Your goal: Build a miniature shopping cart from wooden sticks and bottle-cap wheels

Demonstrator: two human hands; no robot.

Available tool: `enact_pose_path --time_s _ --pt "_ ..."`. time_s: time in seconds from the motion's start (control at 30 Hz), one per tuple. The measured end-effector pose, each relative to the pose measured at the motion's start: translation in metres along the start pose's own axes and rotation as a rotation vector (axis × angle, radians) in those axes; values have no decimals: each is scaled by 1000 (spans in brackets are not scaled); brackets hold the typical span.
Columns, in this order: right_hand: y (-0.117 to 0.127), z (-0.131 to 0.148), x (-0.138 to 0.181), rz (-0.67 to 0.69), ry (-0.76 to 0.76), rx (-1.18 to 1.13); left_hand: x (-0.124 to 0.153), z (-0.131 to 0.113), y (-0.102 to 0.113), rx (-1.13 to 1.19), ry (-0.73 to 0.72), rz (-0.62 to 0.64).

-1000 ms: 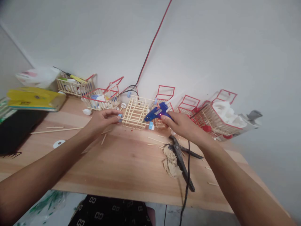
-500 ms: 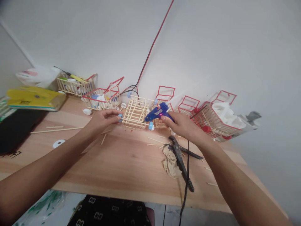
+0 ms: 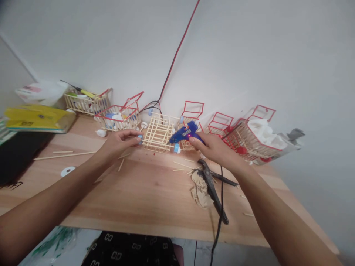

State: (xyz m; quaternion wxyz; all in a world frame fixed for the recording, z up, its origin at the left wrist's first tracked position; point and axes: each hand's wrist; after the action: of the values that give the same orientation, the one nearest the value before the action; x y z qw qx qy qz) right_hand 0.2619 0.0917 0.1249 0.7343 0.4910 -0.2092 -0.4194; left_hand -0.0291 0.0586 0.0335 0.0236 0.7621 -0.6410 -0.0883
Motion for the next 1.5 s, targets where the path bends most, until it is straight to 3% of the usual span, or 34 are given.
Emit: enact_pose_path --time_s 0.1,0.2,0.43,0.6,0.7,0.87,1.1,1.3,1.4,1.5 --pt "0 -5 13 -98 22 -98 0 1 0 4 14 11" --pt "1 -10 38 -229 -48 -118 -1 2 0 5 15 1" --pt "0 -46 124 -619 -341 169 -1 -2 0 -15 20 -8" --pt "-4 -81 183 -867 -220 437 1 -3 -5 -54 24 -50" --pt "-10 -105 219 -927 -310 510 1 -1 -7 -93 69 -53" --pt "-28 -140 264 -826 -542 335 3 -3 -8 -156 64 -59" --pt "-40 -169 264 -670 -693 167 2 -5 -8 -137 91 -45" --pt "-32 -179 274 -544 -616 88 -2 2 -2 -91 26 -25" --pt "-15 -148 253 -669 -642 270 -4 4 -1 -37 13 -27" --pt "-4 -88 199 -702 -634 190 -3 2 -1 -39 -4 -30"
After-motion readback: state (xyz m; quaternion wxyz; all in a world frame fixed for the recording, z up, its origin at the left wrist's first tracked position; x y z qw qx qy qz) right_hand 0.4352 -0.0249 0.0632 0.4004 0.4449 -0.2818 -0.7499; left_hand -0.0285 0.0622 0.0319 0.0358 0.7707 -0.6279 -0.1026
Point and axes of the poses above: each hand's wrist, its own x-axis away from the middle knuckle, its own y-axis out of the back of the hand, z = x × y, and after that the axes turned 9 degrees about -x, right-handed
